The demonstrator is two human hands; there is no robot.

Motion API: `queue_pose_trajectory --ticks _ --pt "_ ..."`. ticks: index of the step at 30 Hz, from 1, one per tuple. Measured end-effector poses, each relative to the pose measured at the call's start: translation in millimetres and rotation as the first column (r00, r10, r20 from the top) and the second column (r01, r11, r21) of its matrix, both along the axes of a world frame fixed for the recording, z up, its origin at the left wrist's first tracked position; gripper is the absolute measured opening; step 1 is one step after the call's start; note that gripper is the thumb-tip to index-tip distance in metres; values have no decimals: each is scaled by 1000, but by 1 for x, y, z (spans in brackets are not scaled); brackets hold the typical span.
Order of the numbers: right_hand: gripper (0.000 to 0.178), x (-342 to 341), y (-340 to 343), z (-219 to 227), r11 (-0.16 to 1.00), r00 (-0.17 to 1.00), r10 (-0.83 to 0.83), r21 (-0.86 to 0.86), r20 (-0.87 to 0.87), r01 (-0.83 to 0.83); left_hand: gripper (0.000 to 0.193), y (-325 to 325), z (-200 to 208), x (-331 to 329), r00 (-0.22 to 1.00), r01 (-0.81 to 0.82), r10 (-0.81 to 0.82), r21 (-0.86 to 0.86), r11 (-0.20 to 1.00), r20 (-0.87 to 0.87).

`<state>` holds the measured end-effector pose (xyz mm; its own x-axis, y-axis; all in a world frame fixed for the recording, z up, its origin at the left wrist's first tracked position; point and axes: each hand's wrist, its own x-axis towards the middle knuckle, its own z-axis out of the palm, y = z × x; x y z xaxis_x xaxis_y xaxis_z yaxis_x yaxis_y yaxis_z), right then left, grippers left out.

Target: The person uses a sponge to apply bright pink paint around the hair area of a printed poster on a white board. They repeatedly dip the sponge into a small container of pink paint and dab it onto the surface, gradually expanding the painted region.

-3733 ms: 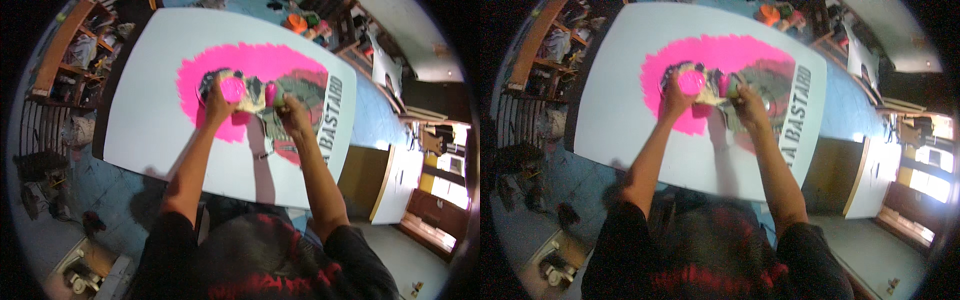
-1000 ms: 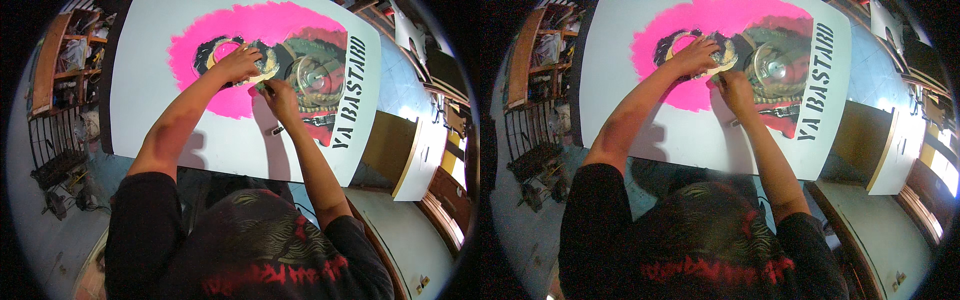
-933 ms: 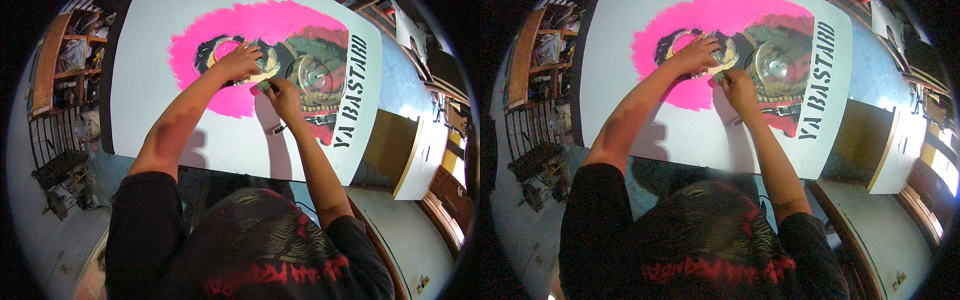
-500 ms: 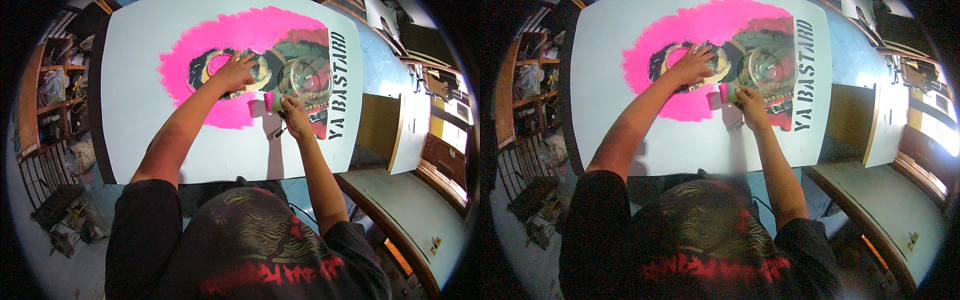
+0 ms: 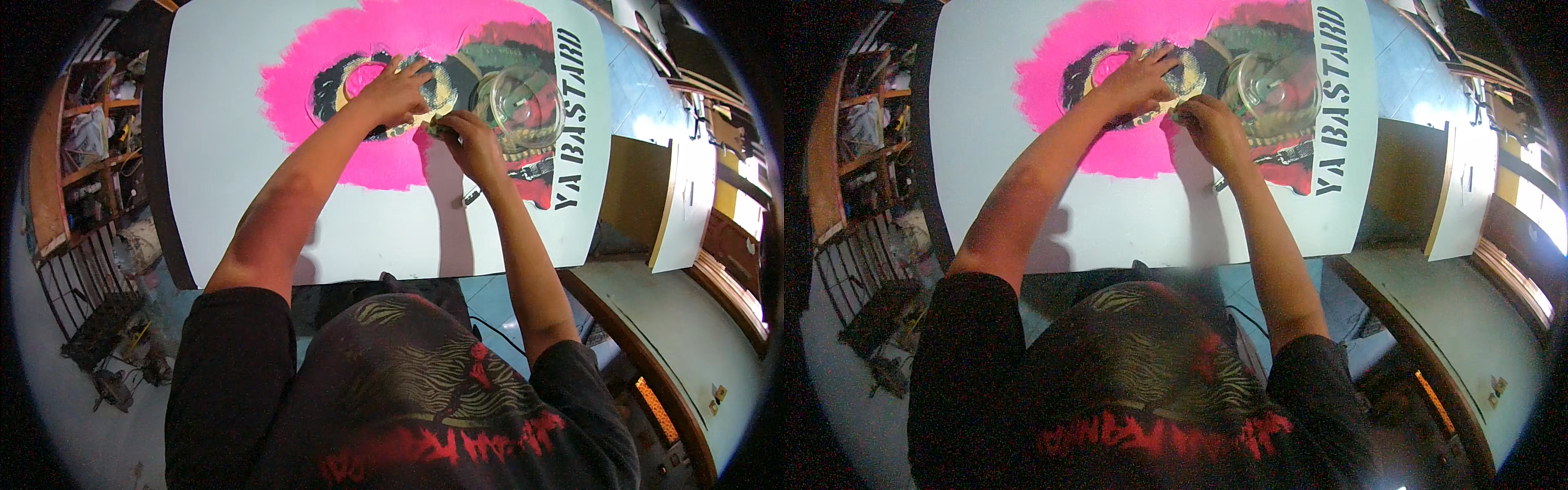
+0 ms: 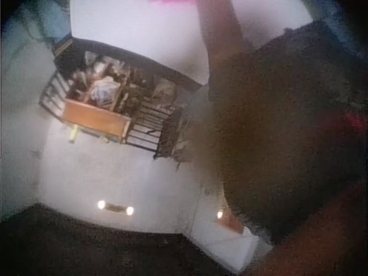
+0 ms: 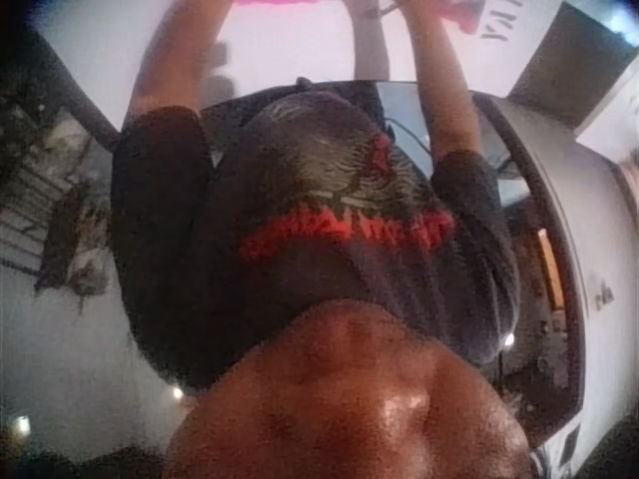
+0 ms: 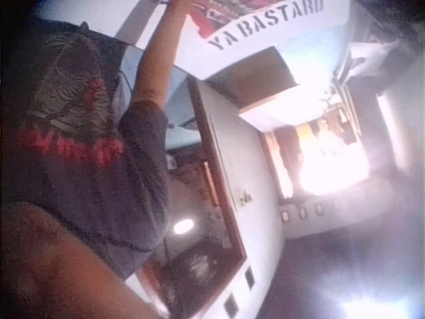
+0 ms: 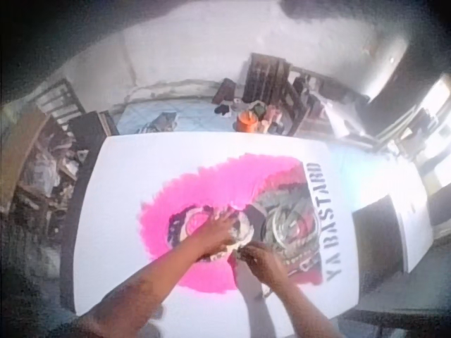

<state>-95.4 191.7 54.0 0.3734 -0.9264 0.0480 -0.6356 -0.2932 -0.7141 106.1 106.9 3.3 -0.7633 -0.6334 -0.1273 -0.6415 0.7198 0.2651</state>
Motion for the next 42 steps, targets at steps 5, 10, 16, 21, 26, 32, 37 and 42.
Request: queue_pose_trajectory --ticks 5,10,16,21,26,32,37,42 --pt "14 3 3 -9 998 996 41 41 -80 -38 23 1 -4 0 999 -3 3 6 1000 -40" --pt "12 3 5 -4 997 996 10 72 -89 -3 24 1 2 0 1000 -7 7 3 1000 -29" --pt "11 4 33 4 996 994 44 84 -105 -35 25 1 -1 0 1000 -4 4 14 1000 -20" --pt "13 8 65 1 994 986 76 89 -151 -63 28 0 -5 2 999 5 -4 14 1000 -51" --pt "17 3 70 -7 999 995 8 31 -102 -5 28 -1 0 -1 1000 4 -4 22 1000 3" --pt "20 2 17 15 999 998 -43 -8 -49 43 24 -1 -8 1 1000 0 0 10 1000 -31" --pt "15 10 -13 -26 993 992 56 -95 -117 -67 19 -5 -4 1 999 16 -16 0 1000 -29" --pt "11 14 -3 -28 994 998 25 -102 -61 -31 18 -3 -7 5 997 14 -15 -6 1000 -76"
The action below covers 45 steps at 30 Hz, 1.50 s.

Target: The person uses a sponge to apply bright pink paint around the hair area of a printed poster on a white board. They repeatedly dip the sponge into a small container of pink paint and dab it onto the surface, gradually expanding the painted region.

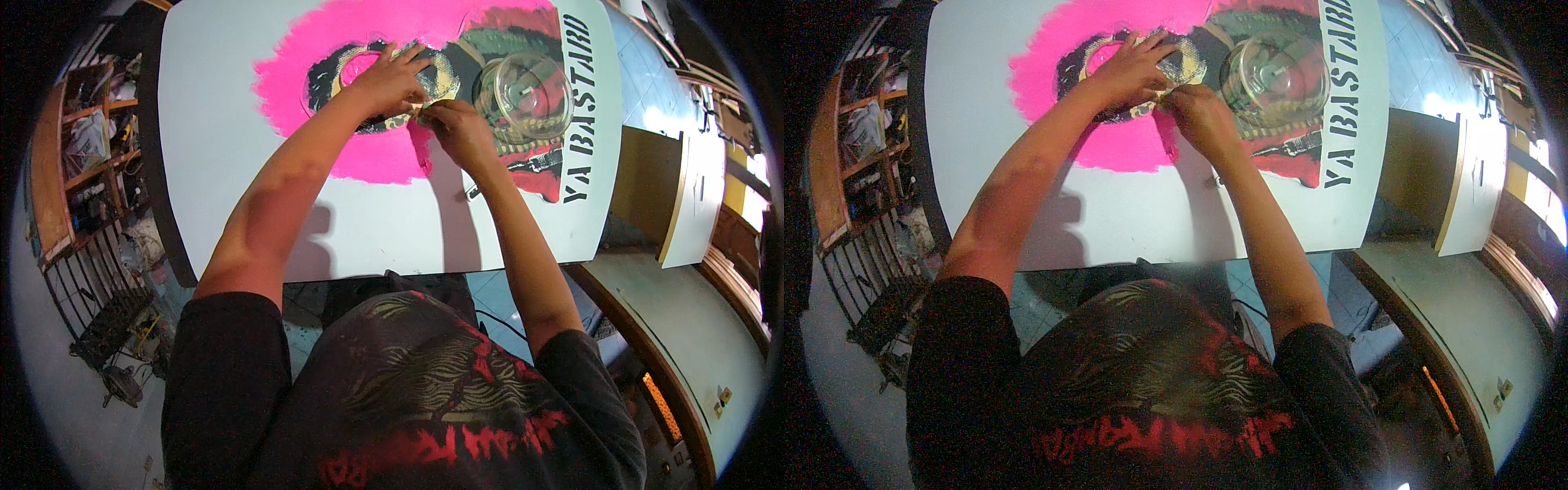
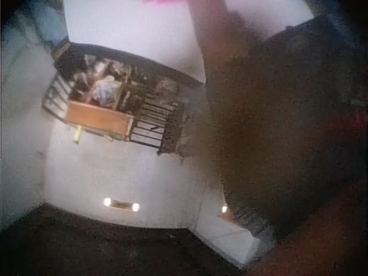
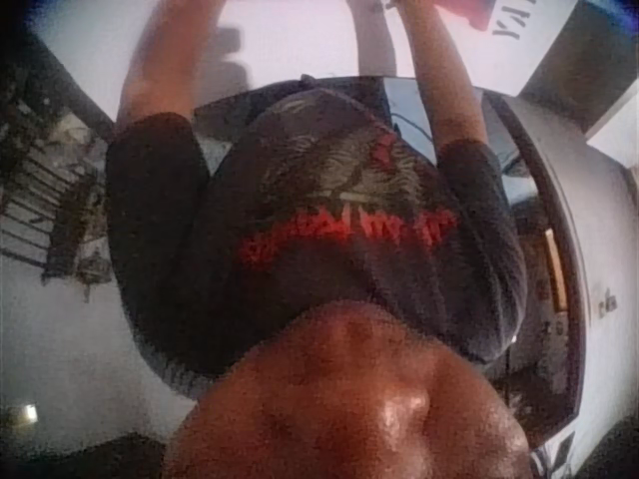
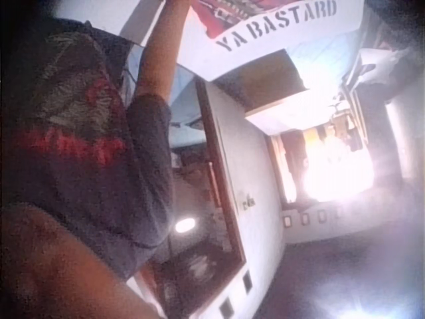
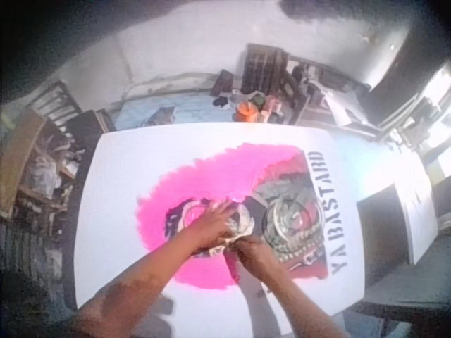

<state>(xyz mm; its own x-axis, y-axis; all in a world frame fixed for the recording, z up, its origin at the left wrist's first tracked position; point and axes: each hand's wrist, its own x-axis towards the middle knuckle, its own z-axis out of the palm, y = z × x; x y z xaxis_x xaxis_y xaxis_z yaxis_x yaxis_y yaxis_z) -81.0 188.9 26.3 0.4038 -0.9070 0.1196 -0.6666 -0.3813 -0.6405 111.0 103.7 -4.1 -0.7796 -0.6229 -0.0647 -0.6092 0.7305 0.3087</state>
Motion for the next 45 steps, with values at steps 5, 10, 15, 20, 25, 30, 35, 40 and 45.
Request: queue_pose_trajectory --ticks 5,10,15,20,25,30,35,40,45 --pt "13 -8 19 0 992 990 124 10 -64 -123 25 2 3 -1 1000 5 -6 65 998 10" --pt "20 -2 62 3 985 979 142 122 -146 -125 30 -3 5 -1 999 -14 11 51 999 41" --pt "23 -7 80 2 982 984 110 170 -143 -85 29 0 7 -2 999 -7 4 59 998 50" --pt "18 -4 41 10 1000 997 -29 -5 -77 29 29 1 7 -1 999 0 -2 44 999 44" --pt "17 4 8 -9 997 991 79 28 -106 -76 29 -3 4 0 1000 -9 9 46 999 2" --pt "18 -1 46 -12 999 997 43 14 -57 -43 29 1 3 0 1000 -12 12 71 997 4" --pt "22 -4 79 3 977 975 144 182 -170 -113 30 1 2 0 1000 -15 14 75 997 6" --pt "23 -1 63 20 993 998 -23 115 -64 30 29 0 5 0 1000 -8 8 67 998 -5" --pt "15 7 14 -8 999 998 -33 -14 -52 32 27 -2 5 2 1000 -10 8 52 999 28"
